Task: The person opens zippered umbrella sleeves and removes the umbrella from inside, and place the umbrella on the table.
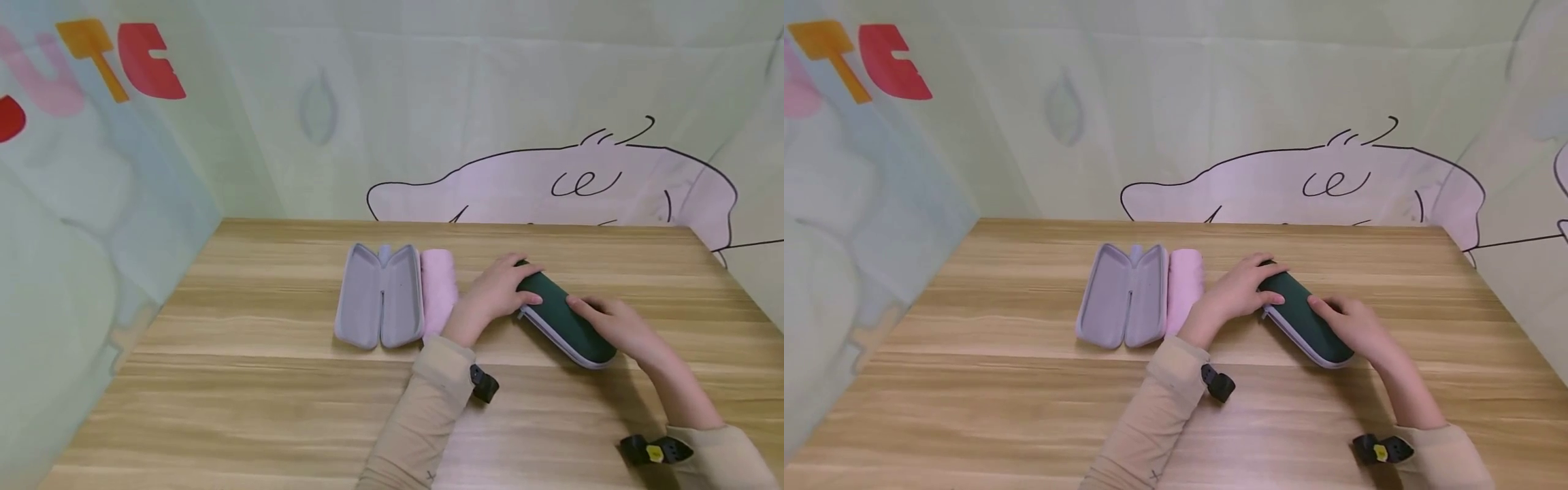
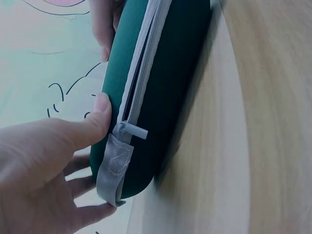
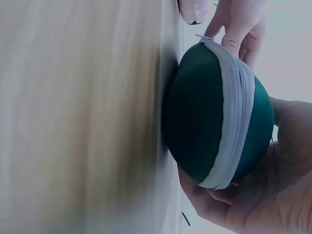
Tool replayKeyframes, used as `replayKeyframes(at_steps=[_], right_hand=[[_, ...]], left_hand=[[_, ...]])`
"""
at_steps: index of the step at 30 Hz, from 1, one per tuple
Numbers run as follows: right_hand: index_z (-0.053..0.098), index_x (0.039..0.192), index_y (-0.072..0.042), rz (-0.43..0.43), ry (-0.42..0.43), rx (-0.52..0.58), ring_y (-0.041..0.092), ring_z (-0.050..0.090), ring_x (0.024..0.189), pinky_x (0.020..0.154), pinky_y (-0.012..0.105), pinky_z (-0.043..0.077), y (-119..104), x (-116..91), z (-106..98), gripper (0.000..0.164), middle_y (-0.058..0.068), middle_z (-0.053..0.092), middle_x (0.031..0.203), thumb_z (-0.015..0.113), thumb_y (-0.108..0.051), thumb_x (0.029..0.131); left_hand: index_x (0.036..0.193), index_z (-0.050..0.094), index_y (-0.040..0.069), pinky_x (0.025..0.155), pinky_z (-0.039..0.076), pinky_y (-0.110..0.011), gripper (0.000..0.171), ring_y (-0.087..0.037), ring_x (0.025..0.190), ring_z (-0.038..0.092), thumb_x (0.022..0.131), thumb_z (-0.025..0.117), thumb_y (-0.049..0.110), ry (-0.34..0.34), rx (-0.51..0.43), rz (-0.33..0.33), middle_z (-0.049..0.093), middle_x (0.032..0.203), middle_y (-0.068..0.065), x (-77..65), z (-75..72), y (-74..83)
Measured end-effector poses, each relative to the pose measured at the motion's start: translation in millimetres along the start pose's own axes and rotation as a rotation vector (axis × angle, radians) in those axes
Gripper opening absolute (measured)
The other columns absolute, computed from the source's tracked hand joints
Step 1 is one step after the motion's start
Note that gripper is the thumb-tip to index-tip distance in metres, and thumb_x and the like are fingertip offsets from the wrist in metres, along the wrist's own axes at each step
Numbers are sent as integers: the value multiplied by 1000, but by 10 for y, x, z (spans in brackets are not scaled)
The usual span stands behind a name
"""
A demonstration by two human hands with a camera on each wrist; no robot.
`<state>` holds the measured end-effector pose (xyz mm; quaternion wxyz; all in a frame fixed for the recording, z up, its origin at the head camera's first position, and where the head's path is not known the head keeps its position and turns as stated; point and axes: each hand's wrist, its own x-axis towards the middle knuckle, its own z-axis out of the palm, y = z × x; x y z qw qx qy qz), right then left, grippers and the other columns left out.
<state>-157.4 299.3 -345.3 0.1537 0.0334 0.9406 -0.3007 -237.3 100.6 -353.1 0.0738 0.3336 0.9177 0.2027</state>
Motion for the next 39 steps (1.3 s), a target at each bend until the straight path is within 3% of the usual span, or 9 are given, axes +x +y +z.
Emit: replayKeyframes(at_steps=[7,13,20,27,34,39], right_hand=[[39,140,10,11,-35,14,40,53,109,83,43,47,40,18,-20,76,36,48,133,29,-54,100],[40,139,10,16,-37,20,37,55,106,81,39,47,28,7,-1,76,35,50,131,30,-54,100],[41,138,11,19,-24,10,39,55,107,81,41,48,-16,-9,3,76,36,50,131,30,-54,100],[44,133,14,12,-4,-8,40,55,104,81,46,48,3,-8,-16,73,36,53,124,29,-50,102],[43,132,16,33,-3,-9,42,53,106,84,48,48,6,-3,-15,74,38,50,125,28,-51,102],[42,132,15,46,-3,0,45,52,110,87,51,47,5,-3,-16,75,39,49,127,28,-52,101]], left_hand=[[144,44,32,103,46,-33,65,-19,135,45,85,63,53,87,58,-152,43,149,-1,-37,-2,107],[141,48,31,93,48,-29,67,-15,123,52,81,62,59,140,173,-245,54,137,1,-57,22,195],[135,55,22,91,49,-26,63,-14,116,53,81,66,53,191,166,-280,58,129,1,-56,41,290],[122,63,19,70,47,-19,50,-14,102,47,80,72,45,307,164,-286,50,118,-2,-25,92,382],[114,62,17,67,50,-23,46,-12,93,60,81,69,48,259,142,-378,61,104,2,-21,95,427],[115,62,13,69,53,-24,48,-13,92,65,83,67,48,261,157,-390,63,101,1,-20,103,451]])
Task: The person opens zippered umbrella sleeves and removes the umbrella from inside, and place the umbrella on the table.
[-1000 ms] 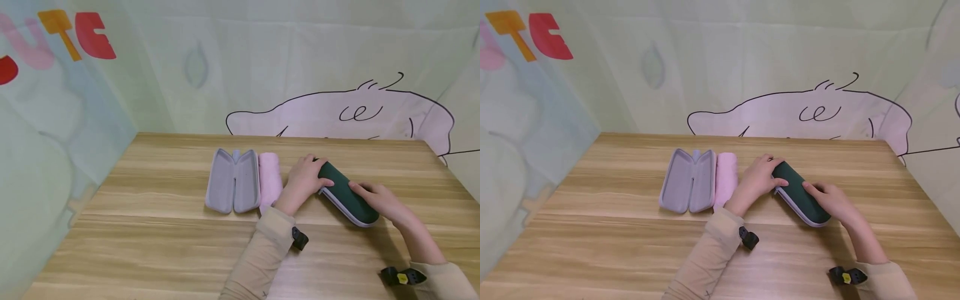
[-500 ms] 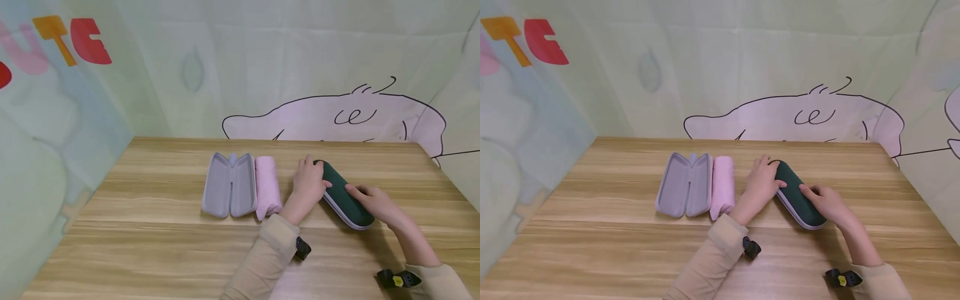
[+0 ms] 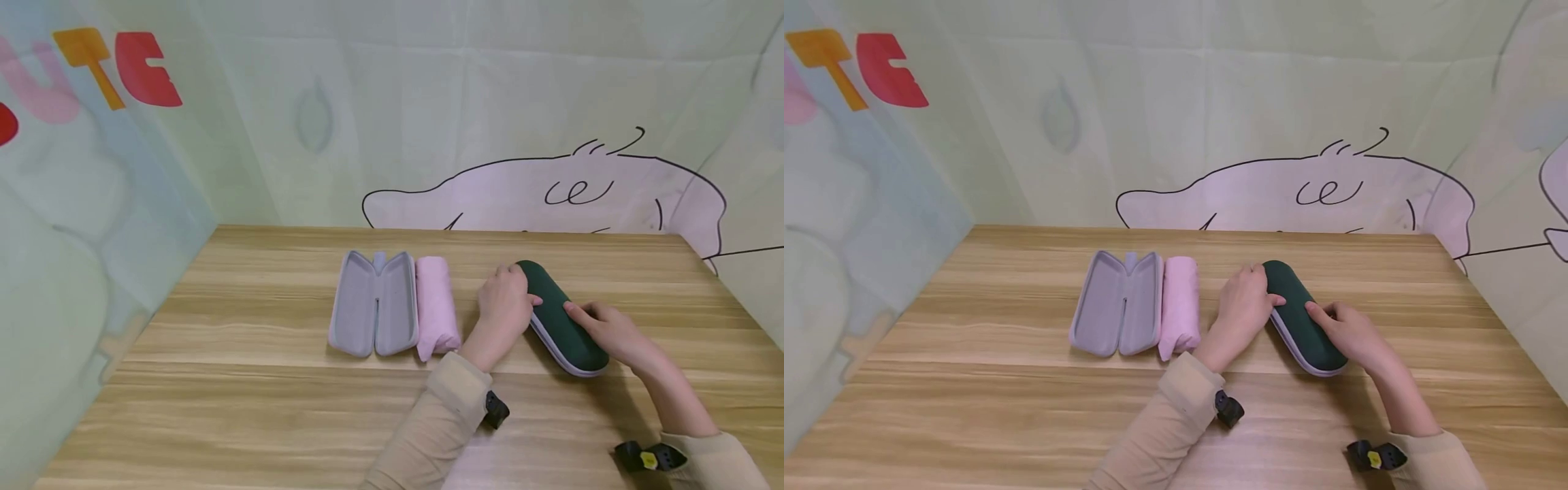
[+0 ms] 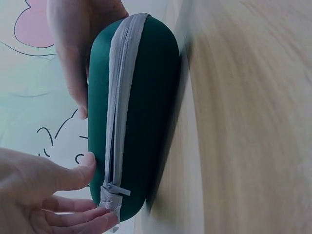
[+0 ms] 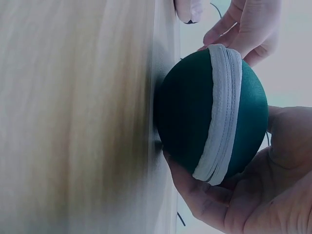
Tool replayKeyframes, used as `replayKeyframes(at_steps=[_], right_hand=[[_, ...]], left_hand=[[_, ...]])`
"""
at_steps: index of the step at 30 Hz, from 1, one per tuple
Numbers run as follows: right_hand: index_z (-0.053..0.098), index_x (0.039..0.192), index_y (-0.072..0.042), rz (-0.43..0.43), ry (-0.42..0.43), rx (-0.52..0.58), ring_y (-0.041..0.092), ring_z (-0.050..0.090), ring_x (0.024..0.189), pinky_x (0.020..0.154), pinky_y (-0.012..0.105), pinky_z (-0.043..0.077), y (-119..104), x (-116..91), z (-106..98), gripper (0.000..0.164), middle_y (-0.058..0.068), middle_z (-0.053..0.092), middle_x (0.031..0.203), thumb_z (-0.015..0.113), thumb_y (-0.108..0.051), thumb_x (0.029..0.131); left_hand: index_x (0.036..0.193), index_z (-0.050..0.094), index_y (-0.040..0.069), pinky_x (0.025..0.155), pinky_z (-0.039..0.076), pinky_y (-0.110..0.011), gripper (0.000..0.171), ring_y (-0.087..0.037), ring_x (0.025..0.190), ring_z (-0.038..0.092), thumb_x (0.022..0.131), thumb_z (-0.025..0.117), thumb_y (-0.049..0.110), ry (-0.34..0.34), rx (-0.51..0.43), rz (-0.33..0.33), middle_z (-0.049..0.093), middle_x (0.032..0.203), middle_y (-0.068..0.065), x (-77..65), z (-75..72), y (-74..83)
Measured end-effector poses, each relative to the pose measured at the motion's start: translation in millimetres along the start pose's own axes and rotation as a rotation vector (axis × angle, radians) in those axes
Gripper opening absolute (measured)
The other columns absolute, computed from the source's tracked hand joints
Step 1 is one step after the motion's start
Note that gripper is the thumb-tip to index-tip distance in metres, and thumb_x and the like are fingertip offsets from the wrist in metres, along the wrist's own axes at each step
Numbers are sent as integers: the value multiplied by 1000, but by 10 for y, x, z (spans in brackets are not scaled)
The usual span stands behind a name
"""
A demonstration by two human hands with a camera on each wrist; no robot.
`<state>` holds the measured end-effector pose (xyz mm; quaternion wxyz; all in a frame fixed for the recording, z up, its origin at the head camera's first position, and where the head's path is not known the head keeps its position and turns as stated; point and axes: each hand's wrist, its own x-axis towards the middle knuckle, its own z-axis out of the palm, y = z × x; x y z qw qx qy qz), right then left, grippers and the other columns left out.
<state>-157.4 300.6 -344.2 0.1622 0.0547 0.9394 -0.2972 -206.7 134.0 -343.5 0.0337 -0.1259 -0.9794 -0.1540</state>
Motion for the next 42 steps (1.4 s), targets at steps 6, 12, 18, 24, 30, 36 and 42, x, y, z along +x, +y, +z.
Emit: replayKeyframes(at_steps=[6,12,18,24,30,36,42], right_hand=[[42,132,16,13,-10,3,47,51,112,89,53,46,5,-3,-2,76,39,48,128,27,-52,101],[42,131,16,9,-18,-6,45,52,108,86,51,47,-17,-11,-14,76,38,50,125,26,-52,101],[42,130,17,9,-17,4,47,52,110,86,51,47,-18,-6,-24,76,39,49,126,26,-52,101],[41,132,18,21,-25,29,46,52,110,87,50,48,-3,-2,-37,78,39,48,127,27,-52,101],[38,133,19,32,-35,60,41,57,106,83,43,52,17,-10,-56,79,39,48,127,27,-52,101],[36,134,20,27,-54,115,36,60,103,79,39,56,32,-15,-72,78,39,48,126,28,-51,101],[38,132,20,15,-41,139,37,59,103,80,41,57,45,-8,-88,76,39,49,125,30,-49,102]], left_hand=[[109,65,13,71,53,-24,42,-14,91,67,85,66,47,12,-7,25,66,103,-1,-25,32,3],[104,67,14,70,53,-24,36,-15,89,68,86,65,45,36,-17,53,67,99,0,-37,52,-6],[95,66,15,63,51,-22,25,-13,81,68,90,65,39,84,-18,113,69,91,2,-47,65,4],[89,68,14,59,51,-22,19,-13,74,68,89,67,34,130,-53,133,70,85,2,-48,89,45],[87,70,15,57,50,-20,18,-11,72,68,90,67,32,144,-67,155,72,82,3,-51,92,78],[87,71,15,55,45,-19,27,-11,70,67,91,63,41,127,-74,165,70,78,3,-68,94,103],[87,70,15,53,42,-18,35,-10,70,66,89,61,49,119,-86,162,70,75,2,-88,91,136]])
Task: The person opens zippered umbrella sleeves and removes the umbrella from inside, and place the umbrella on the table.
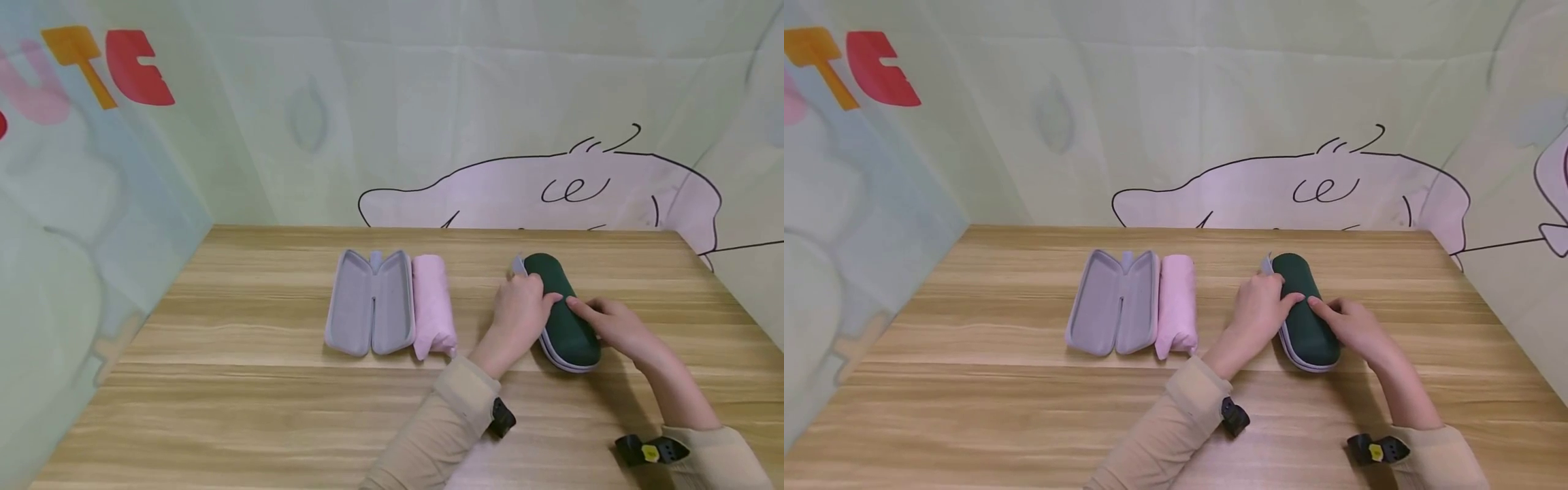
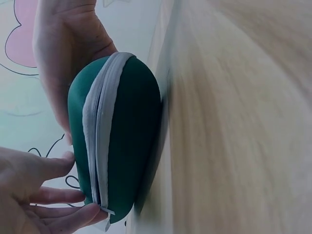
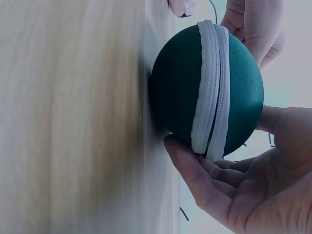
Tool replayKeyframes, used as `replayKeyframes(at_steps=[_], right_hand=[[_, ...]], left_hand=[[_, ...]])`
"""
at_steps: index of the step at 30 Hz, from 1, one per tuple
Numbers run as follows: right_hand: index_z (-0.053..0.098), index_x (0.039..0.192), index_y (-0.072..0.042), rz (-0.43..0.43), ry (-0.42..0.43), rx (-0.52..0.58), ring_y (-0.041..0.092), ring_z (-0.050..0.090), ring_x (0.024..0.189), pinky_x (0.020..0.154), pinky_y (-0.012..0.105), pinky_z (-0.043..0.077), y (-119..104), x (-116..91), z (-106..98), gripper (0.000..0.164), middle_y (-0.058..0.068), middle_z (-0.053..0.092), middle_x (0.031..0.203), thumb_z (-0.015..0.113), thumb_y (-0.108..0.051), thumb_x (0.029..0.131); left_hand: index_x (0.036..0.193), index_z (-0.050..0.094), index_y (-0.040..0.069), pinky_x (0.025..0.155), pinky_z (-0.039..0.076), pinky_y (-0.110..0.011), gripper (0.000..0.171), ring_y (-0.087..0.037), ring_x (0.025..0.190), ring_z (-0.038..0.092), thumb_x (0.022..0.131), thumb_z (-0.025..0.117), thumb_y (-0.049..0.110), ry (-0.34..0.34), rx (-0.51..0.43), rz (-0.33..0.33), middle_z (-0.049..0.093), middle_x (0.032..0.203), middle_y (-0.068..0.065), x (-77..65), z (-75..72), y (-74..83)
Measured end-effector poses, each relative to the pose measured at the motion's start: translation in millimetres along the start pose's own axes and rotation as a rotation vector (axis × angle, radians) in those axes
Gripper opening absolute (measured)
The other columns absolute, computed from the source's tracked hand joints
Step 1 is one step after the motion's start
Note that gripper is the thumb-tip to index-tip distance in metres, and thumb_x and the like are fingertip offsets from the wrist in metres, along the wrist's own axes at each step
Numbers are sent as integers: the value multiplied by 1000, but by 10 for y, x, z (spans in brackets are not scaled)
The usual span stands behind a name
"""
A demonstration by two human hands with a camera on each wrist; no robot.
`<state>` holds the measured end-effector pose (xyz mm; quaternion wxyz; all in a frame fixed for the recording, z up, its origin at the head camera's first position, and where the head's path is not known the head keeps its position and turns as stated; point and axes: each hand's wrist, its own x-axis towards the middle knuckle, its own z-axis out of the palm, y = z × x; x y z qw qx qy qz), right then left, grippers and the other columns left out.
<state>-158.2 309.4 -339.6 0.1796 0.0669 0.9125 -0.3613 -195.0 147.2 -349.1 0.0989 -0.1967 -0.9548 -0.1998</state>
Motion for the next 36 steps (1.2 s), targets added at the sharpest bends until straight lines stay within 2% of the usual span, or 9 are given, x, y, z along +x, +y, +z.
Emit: replayKeyframes(at_steps=[7,10,14,19,26,30,36], right_hand=[[37,133,21,-1,-5,14,40,60,104,80,42,57,15,4,-12,77,40,48,126,30,-49,102],[34,134,22,-3,-11,25,44,58,107,80,44,57,26,1,-19,78,41,45,128,28,-49,102],[31,136,21,-8,-18,50,45,56,109,82,45,56,36,-3,-30,78,42,43,131,24,-49,102],[36,134,19,-37,-8,84,37,59,106,80,40,57,38,-5,-39,68,39,47,126,24,-41,104],[37,133,19,-72,3,73,37,61,105,79,40,57,27,-9,-49,53,38,48,123,23,-24,105],[38,133,18,-93,9,79,35,62,104,79,40,57,20,-17,-44,50,38,49,125,24,-21,105],[36,137,15,-128,6,102,29,63,102,78,38,57,8,-29,-40,48,35,52,124,26,-19,104]], left_hand=[[88,69,14,49,39,-17,38,-10,67,64,88,61,51,-5,-32,-9,68,73,2,-11,27,13],[94,67,14,49,39,-18,40,-12,70,66,89,60,52,-7,-46,-28,68,78,0,-13,47,24],[114,63,14,56,44,-20,49,-14,84,67,91,54,57,-22,-26,-55,69,100,-4,-18,72,44],[133,53,16,72,50,-26,64,-17,104,63,90,49,63,-69,4,-109,60,130,-9,-22,88,85],[145,41,22,78,48,-27,77,-17,107,61,86,46,72,-126,26,-139,61,128,-9,-49,59,142],[149,32,27,79,47,-28,81,-18,106,61,84,47,73,-152,8,-150,59,130,-12,-58,49,155],[150,29,29,82,47,-31,83,-22,110,59,83,48,74,-177,-6,-156,56,133,-14,-58,39,160]])
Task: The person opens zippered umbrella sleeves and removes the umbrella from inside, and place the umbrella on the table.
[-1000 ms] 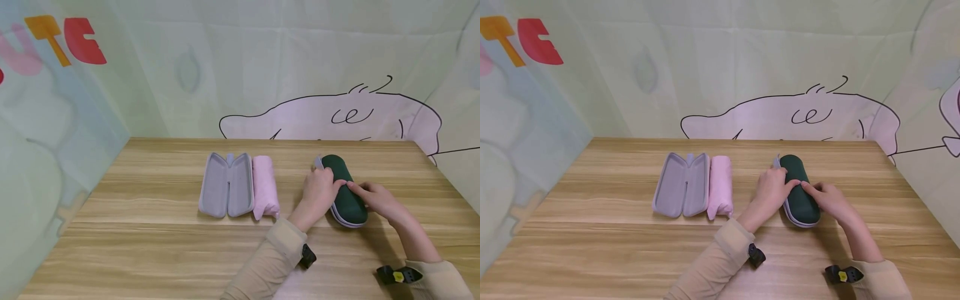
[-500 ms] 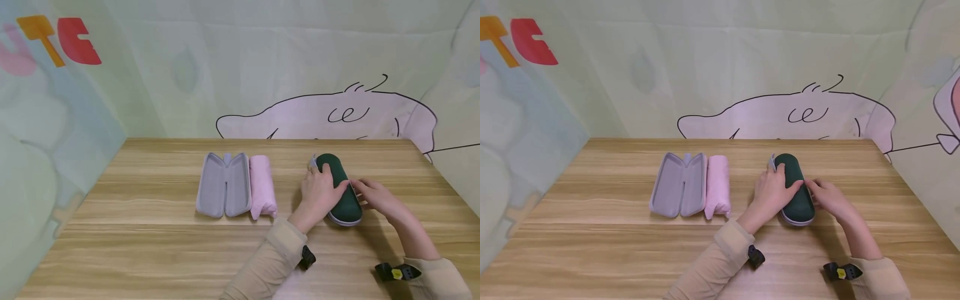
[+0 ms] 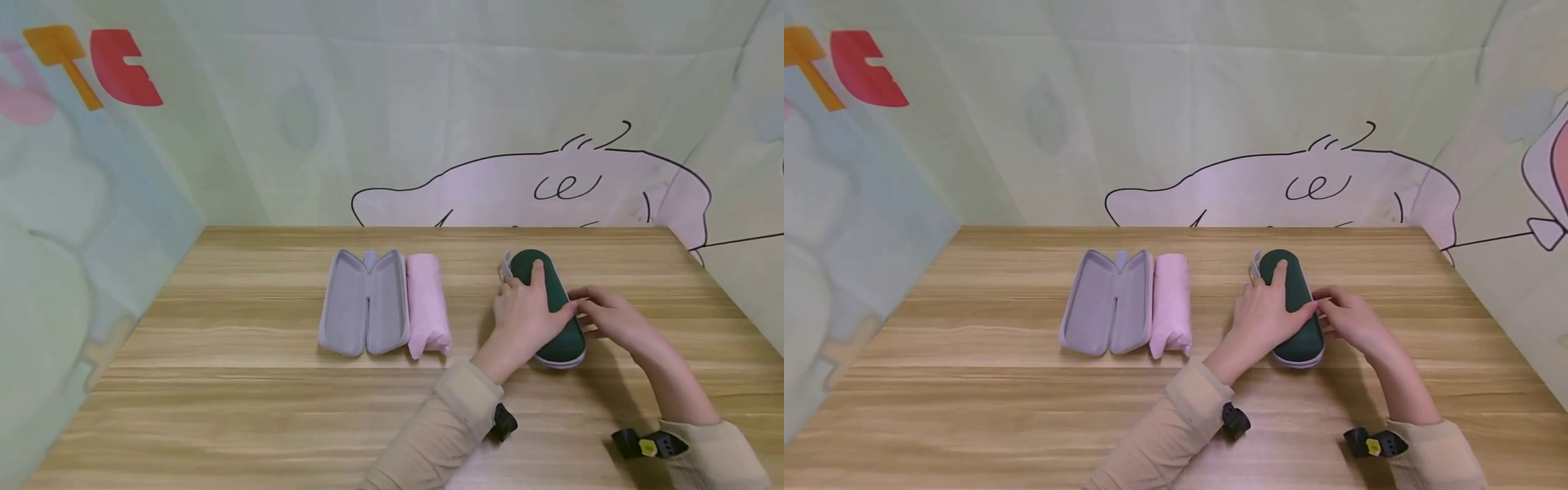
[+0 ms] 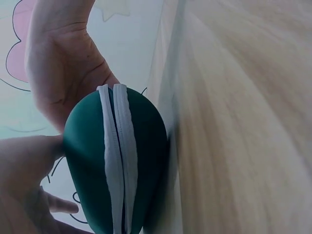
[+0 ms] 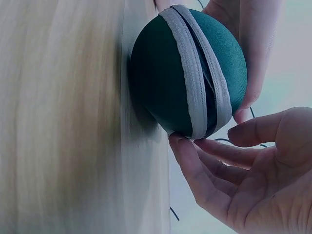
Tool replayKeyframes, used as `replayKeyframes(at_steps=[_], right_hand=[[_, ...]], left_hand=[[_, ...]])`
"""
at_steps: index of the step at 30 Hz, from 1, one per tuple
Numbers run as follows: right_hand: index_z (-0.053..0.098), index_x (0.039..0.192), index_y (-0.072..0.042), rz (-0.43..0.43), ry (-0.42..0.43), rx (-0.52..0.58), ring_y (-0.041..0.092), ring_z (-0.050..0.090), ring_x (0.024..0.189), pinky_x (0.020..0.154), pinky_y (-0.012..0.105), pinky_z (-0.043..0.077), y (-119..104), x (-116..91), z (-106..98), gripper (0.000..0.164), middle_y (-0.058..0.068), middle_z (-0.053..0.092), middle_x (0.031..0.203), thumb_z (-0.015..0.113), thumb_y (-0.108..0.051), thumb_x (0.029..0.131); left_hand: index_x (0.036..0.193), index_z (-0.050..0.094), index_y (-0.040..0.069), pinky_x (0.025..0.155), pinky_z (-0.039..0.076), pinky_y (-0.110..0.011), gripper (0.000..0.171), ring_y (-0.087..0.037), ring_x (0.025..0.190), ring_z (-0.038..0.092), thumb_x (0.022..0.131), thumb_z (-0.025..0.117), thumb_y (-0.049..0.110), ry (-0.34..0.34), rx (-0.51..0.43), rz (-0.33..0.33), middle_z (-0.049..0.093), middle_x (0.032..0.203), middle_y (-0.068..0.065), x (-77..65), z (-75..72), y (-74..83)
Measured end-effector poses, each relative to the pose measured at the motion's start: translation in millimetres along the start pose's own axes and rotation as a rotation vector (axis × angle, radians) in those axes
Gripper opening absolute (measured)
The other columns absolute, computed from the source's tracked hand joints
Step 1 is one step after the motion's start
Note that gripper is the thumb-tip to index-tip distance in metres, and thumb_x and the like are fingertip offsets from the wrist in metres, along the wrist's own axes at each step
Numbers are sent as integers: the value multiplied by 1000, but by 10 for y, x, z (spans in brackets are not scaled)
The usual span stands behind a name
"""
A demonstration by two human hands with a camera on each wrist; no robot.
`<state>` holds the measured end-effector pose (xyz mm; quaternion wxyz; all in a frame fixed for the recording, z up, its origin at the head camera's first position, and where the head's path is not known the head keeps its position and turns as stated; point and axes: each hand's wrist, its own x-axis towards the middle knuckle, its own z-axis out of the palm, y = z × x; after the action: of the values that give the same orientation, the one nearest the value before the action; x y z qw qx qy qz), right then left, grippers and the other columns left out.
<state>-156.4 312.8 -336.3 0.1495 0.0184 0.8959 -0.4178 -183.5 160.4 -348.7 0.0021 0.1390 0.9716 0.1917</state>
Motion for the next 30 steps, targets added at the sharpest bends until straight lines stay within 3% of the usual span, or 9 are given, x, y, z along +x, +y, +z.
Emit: replayKeyframes(at_steps=[11,17,21,30], right_hand=[[33,140,12,-18,3,4,28,65,100,79,41,57,-13,-13,2,47,30,58,117,27,-18,105],[33,141,9,-42,-4,17,16,64,94,77,38,58,-54,-25,13,46,27,61,115,30,-18,105],[33,143,8,-48,-7,18,11,63,90,76,38,58,-71,-23,24,46,27,61,114,31,-18,105],[32,145,4,-42,-4,16,13,62,90,78,41,58,-92,-17,37,45,26,60,115,31,-16,104]], left_hand=[[150,26,32,87,47,-32,85,-25,115,58,80,51,74,-55,12,-14,53,138,-16,-3,-29,32],[152,23,33,93,48,-34,89,-28,123,54,79,53,74,-99,3,-34,45,145,-20,-15,-42,45],[152,21,34,91,49,-32,91,-30,126,52,78,52,76,-111,5,-52,39,148,-22,-21,-50,53],[152,20,34,87,50,-33,91,-29,126,52,78,56,73,-117,-19,-56,37,150,-22,-17,-78,44]])
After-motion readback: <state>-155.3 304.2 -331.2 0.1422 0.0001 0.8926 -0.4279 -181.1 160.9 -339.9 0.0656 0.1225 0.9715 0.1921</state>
